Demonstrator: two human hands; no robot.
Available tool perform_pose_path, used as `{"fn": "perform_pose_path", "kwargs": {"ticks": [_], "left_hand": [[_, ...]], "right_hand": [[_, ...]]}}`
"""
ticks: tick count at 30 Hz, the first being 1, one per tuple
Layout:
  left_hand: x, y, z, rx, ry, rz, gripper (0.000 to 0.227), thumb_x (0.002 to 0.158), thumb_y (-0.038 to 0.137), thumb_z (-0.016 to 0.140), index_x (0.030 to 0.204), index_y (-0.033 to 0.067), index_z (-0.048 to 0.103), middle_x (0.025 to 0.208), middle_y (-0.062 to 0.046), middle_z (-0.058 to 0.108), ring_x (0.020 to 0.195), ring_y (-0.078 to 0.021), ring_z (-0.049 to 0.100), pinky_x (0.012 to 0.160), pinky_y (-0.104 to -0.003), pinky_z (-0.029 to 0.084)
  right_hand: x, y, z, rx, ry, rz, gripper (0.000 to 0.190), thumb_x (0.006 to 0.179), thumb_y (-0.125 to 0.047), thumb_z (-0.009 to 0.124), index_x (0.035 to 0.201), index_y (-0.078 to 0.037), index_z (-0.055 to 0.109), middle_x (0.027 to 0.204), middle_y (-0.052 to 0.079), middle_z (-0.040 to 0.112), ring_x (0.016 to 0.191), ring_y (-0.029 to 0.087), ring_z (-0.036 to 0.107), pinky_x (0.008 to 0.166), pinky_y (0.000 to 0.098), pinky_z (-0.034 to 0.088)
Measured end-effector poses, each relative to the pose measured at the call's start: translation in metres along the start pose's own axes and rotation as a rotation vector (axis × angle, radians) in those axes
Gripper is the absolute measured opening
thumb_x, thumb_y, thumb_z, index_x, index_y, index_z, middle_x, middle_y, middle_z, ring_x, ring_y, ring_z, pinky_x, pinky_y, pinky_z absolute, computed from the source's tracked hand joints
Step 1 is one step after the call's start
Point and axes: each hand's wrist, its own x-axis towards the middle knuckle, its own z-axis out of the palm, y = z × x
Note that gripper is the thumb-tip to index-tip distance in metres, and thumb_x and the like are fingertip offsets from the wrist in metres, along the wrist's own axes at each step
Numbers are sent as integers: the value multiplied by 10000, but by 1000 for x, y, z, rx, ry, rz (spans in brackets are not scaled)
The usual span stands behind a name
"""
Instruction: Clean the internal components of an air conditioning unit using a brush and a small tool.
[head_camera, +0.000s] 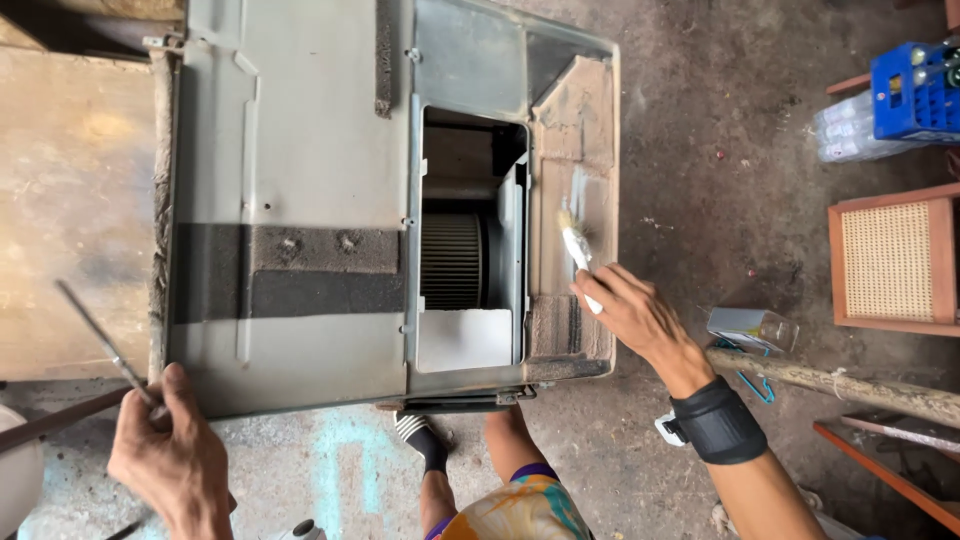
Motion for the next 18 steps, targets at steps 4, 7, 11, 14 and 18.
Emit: {"fn": "perform_pose_path", "kwargs": {"ticks": [4,7,11,14,18], "left_hand": [[12,-20,16,49,-97,-14,334,1140,311,622,903,78,648,654,16,581,432,-89,442,371,-288,323],[17,-30,28,159,-164,-45,433,1134,341,596,802,64,612,568,-27,561,380,-128,382,348,-327,285],[22,-51,43,252,-223,0,500,1161,386,563,788,56,602,537,-66,539,386,-125,342,349,-334,277],[22,-50,44,272,-239,62,512,1142,401,547,765,57,592,525,-53,556,342,-124,388,304,-328,333],[21,-48,44,260,-146,209,359,1103,361,568,946,49,651,620,-85,658,429,-163,548,359,-325,432]], "right_hand": [[2,-19,-7,9,-8,56,200,923,-142,711,1095,-48,670,917,104,714,786,237,711,663,345,599],[-2,-33,-16,71,50,169,186,957,-136,667,1119,-48,642,937,137,730,759,248,724,626,358,592],[-7,-51,-26,161,35,497,206,1003,-156,611,1189,-68,593,881,188,733,709,277,734,583,409,564],[-23,-42,-16,235,23,758,253,1030,-161,562,1266,-75,541,822,235,720,673,308,729,571,463,534],[-41,-28,6,118,143,676,291,1026,-97,540,1312,-47,508,947,294,694,809,419,689,660,517,526]]}}
